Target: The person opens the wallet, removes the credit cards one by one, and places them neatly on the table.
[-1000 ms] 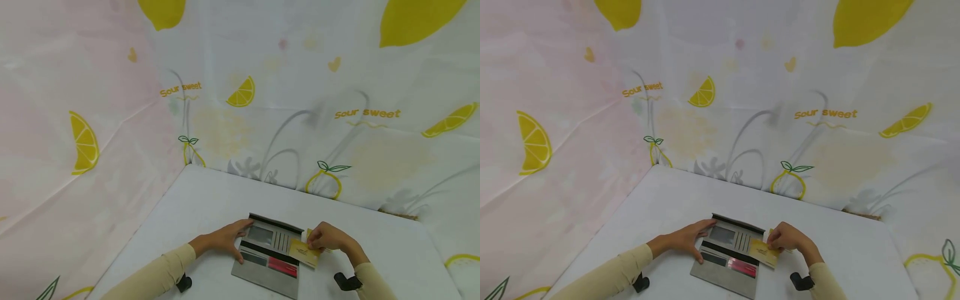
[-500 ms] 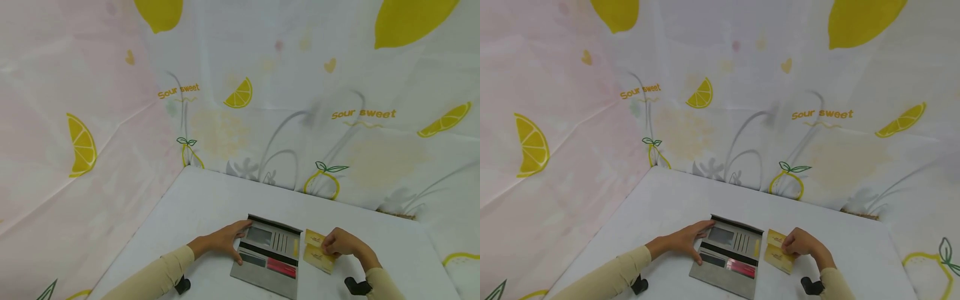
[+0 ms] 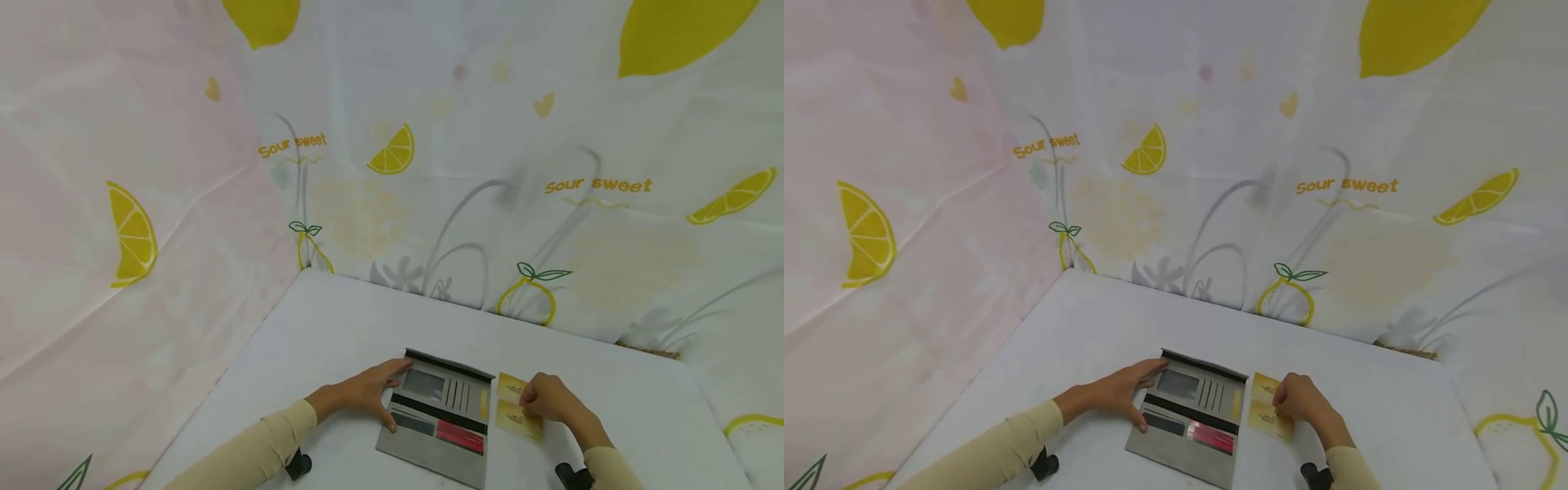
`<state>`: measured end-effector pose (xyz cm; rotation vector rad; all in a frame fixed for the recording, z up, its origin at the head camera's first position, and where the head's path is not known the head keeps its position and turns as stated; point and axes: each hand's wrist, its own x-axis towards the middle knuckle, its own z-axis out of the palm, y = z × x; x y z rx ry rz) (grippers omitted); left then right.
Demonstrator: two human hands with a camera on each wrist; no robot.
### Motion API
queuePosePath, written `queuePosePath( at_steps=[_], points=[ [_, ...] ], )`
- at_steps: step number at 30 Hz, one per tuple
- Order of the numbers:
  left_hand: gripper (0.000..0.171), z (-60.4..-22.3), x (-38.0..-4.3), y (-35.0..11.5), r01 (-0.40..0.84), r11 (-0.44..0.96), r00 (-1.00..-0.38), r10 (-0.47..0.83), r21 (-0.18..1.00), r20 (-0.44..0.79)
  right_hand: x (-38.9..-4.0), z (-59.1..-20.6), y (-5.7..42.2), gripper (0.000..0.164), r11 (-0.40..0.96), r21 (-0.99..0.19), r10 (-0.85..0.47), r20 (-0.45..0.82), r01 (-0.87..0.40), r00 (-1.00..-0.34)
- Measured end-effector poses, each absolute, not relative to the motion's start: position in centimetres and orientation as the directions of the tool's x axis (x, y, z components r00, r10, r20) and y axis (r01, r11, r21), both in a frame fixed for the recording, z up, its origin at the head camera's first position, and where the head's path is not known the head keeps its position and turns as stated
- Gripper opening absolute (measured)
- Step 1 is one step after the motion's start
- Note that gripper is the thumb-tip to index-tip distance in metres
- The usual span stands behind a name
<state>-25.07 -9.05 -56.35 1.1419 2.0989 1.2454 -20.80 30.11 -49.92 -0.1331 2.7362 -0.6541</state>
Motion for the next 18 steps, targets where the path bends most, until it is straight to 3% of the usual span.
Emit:
queuePosePath(
  at_steps=[18],
  points=[
    [0.122,-56.5,-25.1,-9.2,0.430,0.266,-0.563,0.826,0.863,0.026,-20.2,-51.1,30.1,0.011,0.904,-0.425,-0.097,-0.113,-0.040,-0.989]
  ],
)
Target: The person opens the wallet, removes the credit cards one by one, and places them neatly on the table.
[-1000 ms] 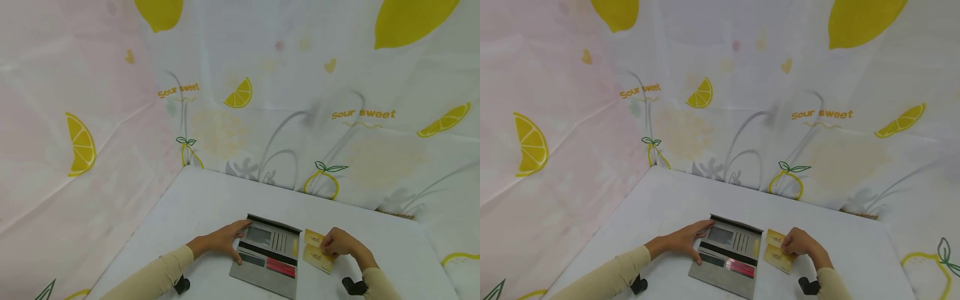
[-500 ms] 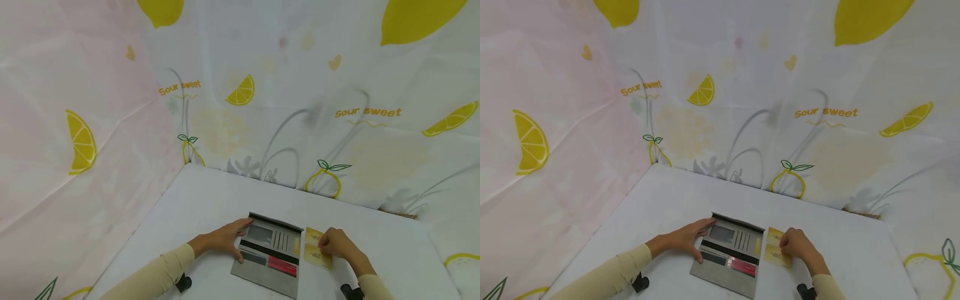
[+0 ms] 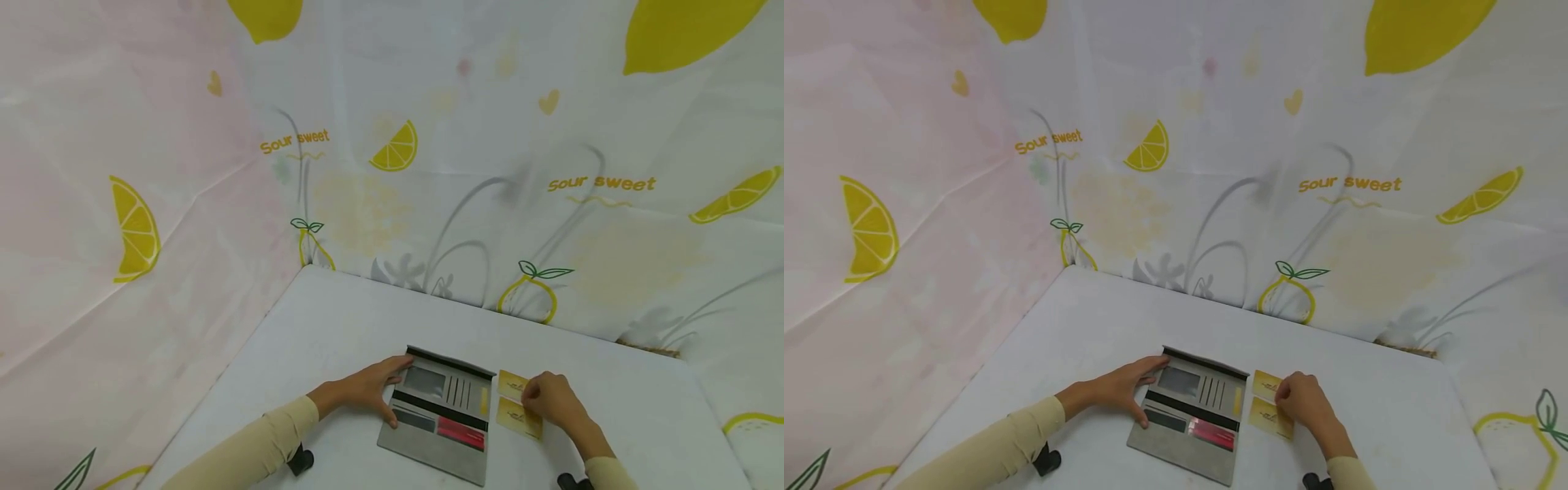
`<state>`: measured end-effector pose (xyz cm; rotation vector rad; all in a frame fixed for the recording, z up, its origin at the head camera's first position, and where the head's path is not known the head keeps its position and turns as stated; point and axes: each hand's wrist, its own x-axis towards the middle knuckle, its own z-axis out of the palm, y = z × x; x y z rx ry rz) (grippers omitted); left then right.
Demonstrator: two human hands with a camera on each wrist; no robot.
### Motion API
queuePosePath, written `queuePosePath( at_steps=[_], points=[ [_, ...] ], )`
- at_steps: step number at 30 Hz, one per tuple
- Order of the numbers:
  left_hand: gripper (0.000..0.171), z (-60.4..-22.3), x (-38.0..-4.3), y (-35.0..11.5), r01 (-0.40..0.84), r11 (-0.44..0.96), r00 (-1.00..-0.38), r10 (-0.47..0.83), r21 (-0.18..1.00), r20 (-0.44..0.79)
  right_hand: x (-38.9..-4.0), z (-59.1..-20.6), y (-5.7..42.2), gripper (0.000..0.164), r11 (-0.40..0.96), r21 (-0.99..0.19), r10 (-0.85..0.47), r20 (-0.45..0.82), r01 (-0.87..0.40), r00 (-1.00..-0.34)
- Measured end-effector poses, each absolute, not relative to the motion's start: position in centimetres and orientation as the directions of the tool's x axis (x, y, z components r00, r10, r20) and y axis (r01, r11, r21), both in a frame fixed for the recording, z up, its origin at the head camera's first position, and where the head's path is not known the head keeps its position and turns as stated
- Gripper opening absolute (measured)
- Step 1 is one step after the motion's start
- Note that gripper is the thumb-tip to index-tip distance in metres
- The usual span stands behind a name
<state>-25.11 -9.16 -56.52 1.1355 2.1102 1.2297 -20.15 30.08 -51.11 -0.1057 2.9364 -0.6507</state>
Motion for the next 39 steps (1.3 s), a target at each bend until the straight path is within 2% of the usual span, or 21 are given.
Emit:
queuePosePath(
  at_steps=[3,8,12,17,22,25,31,39],
  points=[
    [0.122,-56.6,-25.1,-9.1,0.428,0.269,-0.564,0.825,0.863,0.023,-20.3,-51.5,30.2,0.006,0.896,-0.439,-0.093,-0.026,-0.073,-0.995],
    [0.121,-56.5,-25.0,-9.0,0.416,0.254,-0.557,0.830,0.873,0.023,-20.4,-52.2,30.2,0.025,0.884,-0.431,-0.178,0.045,-0.180,-0.983],
    [0.121,-56.4,-24.9,-9.0,0.425,0.249,-0.555,0.831,0.870,0.033,-20.4,-52.3,30.1,0.025,0.877,-0.424,-0.230,0.050,-0.229,-0.972],
    [0.121,-56.4,-25.0,-9.0,0.430,0.268,-0.558,0.830,0.862,0.020,-20.3,-52.0,30.1,0.031,0.886,-0.415,-0.224,0.006,-0.206,-0.975],
    [0.121,-56.3,-25.0,-9.2,0.436,0.275,-0.563,0.827,0.857,0.021,-19.8,-51.4,30.4,0.065,0.894,-0.376,-0.289,-0.064,-0.245,-0.955],
    [0.121,-56.3,-25.0,-9.3,0.433,0.271,-0.563,0.826,0.860,0.023,-19.3,-51.1,30.6,0.078,0.890,-0.345,-0.349,-0.098,-0.297,-0.932],
    [0.122,-56.3,-25.0,-9.2,0.443,0.263,-0.560,0.828,0.857,0.035,-18.3,-50.9,30.6,0.080,0.902,-0.353,-0.329,-0.184,-0.250,-0.926],
    [0.122,-56.4,-25.1,-9.1,0.440,0.268,-0.563,0.826,0.857,0.031,-18.4,-50.9,30.8,0.079,0.888,-0.377,-0.352,-0.191,-0.263,-0.916]
  ],
)
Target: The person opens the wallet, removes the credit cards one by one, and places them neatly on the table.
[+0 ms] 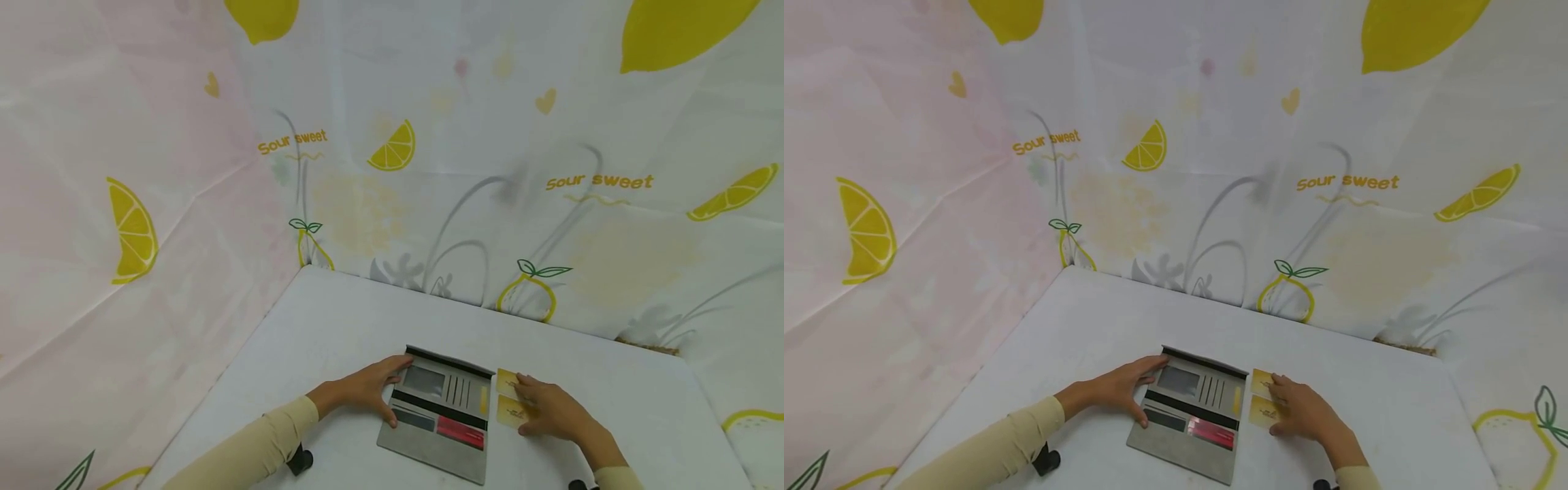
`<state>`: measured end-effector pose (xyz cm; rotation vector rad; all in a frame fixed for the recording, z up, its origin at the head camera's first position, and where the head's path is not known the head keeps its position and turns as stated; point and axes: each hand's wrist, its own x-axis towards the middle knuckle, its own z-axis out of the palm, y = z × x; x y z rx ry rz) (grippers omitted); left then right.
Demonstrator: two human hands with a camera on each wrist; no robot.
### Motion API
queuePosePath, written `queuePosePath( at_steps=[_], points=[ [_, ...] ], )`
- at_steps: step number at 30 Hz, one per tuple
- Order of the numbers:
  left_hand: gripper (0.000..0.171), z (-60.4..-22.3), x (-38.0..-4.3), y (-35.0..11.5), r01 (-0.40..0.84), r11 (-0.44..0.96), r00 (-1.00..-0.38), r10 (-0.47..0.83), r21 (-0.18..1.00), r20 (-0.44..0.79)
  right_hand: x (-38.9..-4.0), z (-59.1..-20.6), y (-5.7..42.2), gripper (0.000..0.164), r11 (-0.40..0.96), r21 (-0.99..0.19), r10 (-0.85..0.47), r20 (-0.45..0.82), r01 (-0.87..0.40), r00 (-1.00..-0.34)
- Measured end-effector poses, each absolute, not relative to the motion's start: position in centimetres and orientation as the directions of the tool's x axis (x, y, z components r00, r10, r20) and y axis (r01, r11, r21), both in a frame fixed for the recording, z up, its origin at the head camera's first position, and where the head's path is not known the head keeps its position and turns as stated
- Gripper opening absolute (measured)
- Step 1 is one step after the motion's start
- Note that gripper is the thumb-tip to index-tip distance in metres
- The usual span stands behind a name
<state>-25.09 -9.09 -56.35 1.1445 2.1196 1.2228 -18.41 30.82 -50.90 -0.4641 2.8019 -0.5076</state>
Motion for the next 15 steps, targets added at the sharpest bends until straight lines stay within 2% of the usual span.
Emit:
queuePosePath(
  at_steps=[15],
  points=[
    [0.121,-56.11,-24.97,-9.09,0.415,0.272,-0.569,0.823,0.868,0.015,-19.51,-51.55,31.83,0.081,0.860,-0.363,-0.424,-0.120,-0.358,-0.898]
  ],
)
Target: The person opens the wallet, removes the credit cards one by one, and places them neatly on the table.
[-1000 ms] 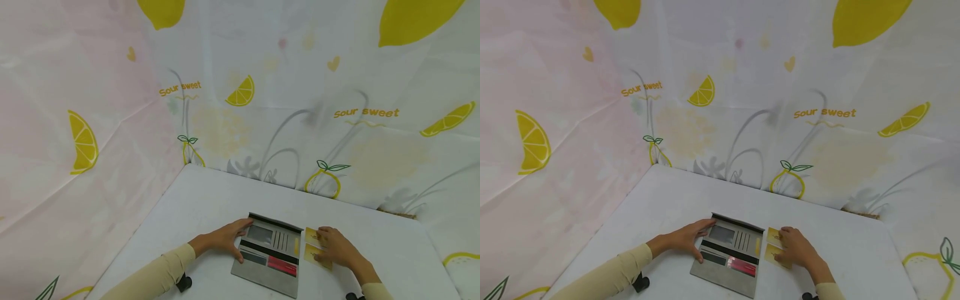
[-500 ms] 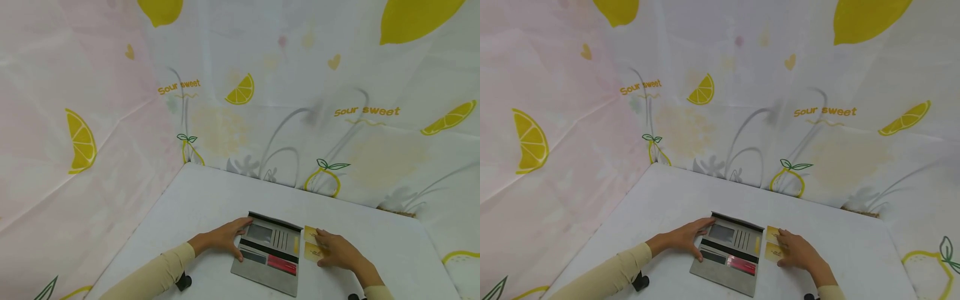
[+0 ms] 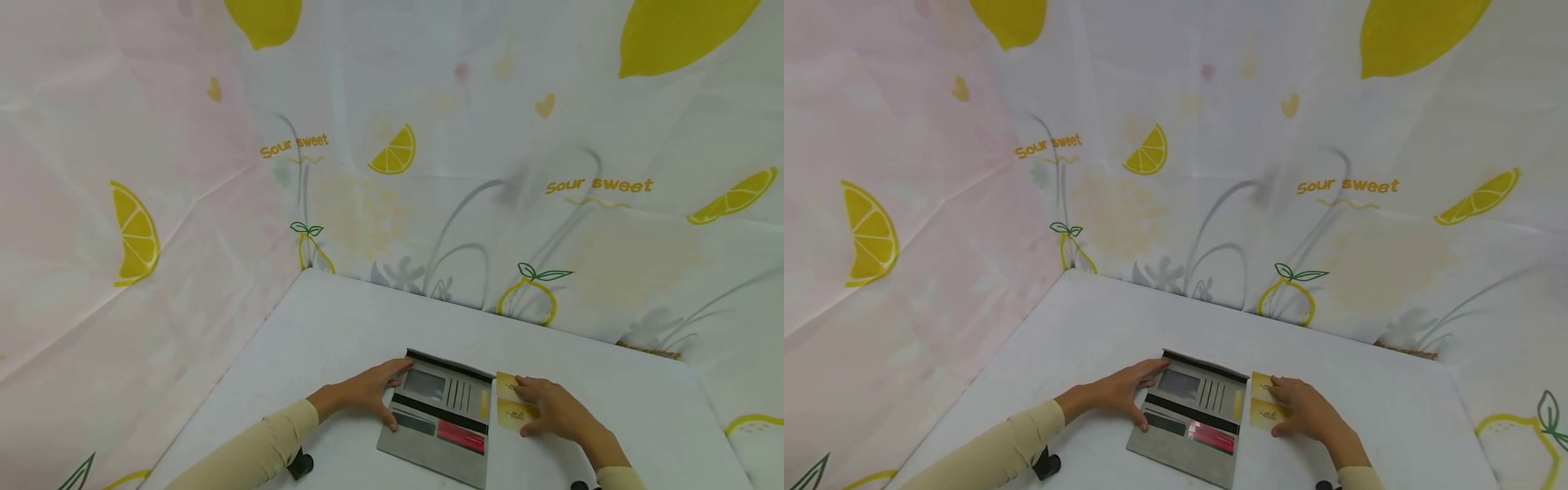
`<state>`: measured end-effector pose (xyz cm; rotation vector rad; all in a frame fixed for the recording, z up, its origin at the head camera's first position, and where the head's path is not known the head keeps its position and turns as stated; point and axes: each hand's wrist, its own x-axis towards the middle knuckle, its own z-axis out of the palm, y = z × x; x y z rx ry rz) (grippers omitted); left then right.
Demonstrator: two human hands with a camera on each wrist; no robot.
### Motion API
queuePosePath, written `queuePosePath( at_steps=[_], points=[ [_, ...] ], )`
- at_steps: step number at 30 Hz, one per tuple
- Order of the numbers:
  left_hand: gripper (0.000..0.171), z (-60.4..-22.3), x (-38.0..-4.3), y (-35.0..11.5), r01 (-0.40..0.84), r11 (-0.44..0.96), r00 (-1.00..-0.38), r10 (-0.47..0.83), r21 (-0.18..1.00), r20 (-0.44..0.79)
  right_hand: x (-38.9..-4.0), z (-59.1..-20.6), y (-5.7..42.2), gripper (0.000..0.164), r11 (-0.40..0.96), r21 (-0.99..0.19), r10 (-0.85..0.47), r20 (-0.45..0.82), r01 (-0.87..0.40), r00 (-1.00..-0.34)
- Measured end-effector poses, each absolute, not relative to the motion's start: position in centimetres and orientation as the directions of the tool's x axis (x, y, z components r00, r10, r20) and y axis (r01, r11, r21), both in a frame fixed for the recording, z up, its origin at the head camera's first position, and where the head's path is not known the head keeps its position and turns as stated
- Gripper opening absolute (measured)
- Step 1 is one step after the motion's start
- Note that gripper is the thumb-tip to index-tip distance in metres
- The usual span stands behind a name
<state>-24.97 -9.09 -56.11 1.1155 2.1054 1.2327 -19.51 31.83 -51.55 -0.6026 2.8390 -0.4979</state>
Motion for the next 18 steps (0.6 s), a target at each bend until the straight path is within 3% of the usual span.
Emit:
queuePosePath(
  at_steps=[18],
  points=[
    [0.120,-55.82,-24.77,-9.21,0.431,0.291,-0.570,0.821,0.854,0.008,-19.26,-51.77,31.76,0.079,0.872,-0.358,-0.388,-0.091,-0.333,-0.917]
  ],
)
